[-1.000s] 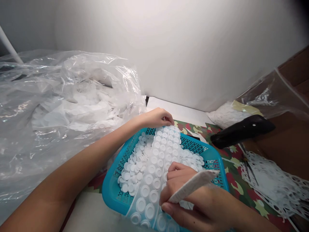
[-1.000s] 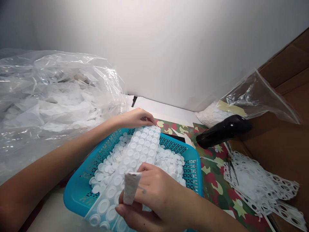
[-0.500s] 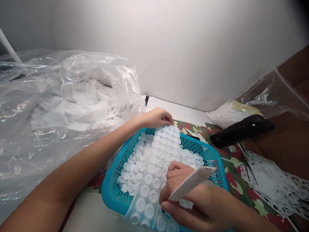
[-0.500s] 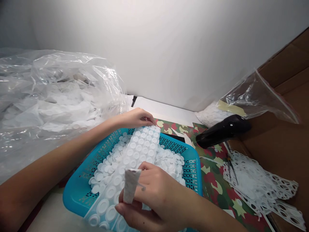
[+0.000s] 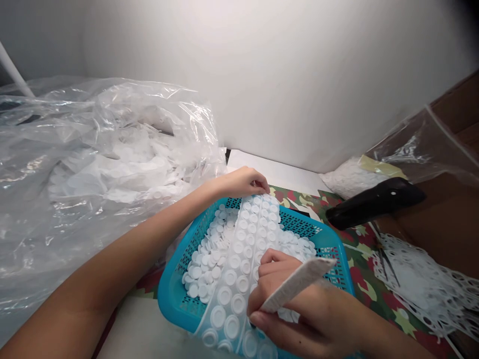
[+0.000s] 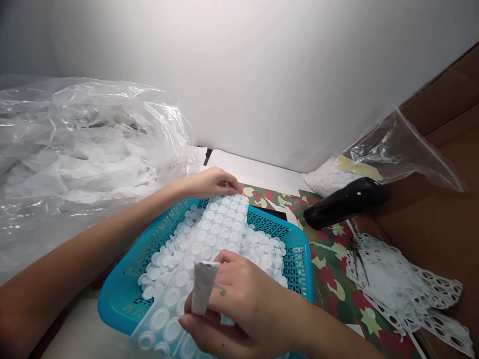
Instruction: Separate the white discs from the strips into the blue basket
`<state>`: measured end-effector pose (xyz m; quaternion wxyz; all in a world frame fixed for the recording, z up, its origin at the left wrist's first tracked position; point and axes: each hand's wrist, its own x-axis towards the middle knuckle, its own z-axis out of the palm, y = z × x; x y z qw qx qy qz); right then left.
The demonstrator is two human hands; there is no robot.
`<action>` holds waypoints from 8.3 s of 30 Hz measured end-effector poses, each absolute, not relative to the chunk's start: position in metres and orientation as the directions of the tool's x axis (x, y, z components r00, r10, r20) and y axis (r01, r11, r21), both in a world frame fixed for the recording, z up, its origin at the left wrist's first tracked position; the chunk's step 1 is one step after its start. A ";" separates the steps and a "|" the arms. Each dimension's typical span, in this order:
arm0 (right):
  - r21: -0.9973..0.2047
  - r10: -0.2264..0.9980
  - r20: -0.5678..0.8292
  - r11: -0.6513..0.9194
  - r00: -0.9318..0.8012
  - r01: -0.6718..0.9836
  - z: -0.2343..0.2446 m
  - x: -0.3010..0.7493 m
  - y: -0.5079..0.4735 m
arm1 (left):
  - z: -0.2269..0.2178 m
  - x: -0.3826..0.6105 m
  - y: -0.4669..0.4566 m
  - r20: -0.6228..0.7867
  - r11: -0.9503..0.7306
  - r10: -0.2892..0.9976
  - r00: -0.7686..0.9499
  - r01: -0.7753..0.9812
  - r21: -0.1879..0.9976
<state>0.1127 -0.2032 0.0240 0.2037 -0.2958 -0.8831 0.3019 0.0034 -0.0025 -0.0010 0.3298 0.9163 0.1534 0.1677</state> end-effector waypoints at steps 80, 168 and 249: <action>-0.653 0.643 0.130 0.628 -0.755 0.423 0.022 0.112 -0.201 | 0.001 0.003 -0.004 0.178 -0.748 0.394 0.902 0.201 0.633; -0.640 0.829 0.160 0.500 -0.536 0.583 0.023 0.111 -0.203 | 0.002 0.004 -0.006 0.190 -0.772 0.395 0.899 0.213 0.598; -0.635 0.672 0.177 0.636 -0.719 0.438 0.025 0.110 -0.204 | 0.002 0.005 -0.006 0.192 -0.771 0.392 0.900 0.208 0.603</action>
